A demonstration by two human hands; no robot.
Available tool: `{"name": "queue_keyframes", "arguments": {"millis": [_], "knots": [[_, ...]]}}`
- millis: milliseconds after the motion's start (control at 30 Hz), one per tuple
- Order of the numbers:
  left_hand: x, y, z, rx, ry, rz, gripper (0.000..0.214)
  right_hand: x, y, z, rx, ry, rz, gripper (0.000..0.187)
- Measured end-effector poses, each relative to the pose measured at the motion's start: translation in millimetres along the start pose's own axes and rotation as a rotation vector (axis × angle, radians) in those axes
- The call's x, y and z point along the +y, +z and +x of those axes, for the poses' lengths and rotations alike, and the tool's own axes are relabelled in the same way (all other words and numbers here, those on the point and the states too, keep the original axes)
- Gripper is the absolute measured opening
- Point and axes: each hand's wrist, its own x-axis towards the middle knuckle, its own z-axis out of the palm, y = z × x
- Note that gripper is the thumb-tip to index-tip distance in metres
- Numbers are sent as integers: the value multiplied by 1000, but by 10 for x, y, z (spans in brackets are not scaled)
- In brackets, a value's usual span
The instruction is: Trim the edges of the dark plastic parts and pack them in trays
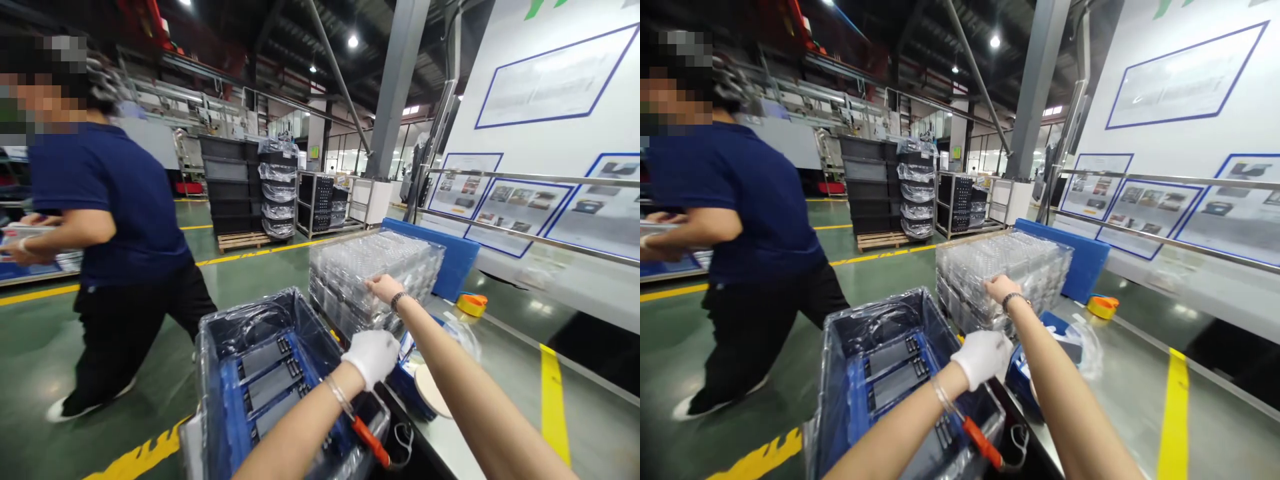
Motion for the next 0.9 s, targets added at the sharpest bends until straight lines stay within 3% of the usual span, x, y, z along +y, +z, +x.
{"name": "queue_keyframes", "arguments": {"millis": [133, 233, 300, 400, 600, 700, 833, 900], "knots": [[-436, -271, 25, 375, -131, 74, 44, 12, -23, 49, -36, -19, 28, 35], [-645, -391, 293, 520, -60, 133, 62, -4, -40, 41, -38, -25, 28, 34], [-693, -396, 485, 498, 60, 173, 79, -15, -44, 20, -26, -29, 19, 33], [-674, -303, 654, 435, 161, 214, 76, -14, -43, -11, 6, -37, 3, 32], [-615, -176, 606, 426, 63, 283, 56, -61, -141, -6, 90, -54, 3, 31], [-598, -245, 578, 395, 41, 329, 40, -144, -358, 11, 162, -74, 13, 32], [-576, -296, 552, 357, 1, 374, 41, -240, -768, -8, 336, -99, 17, 31], [-573, -290, 518, 347, -9, 377, 40, -320, -869, -11, 446, -128, 19, 32]]}}
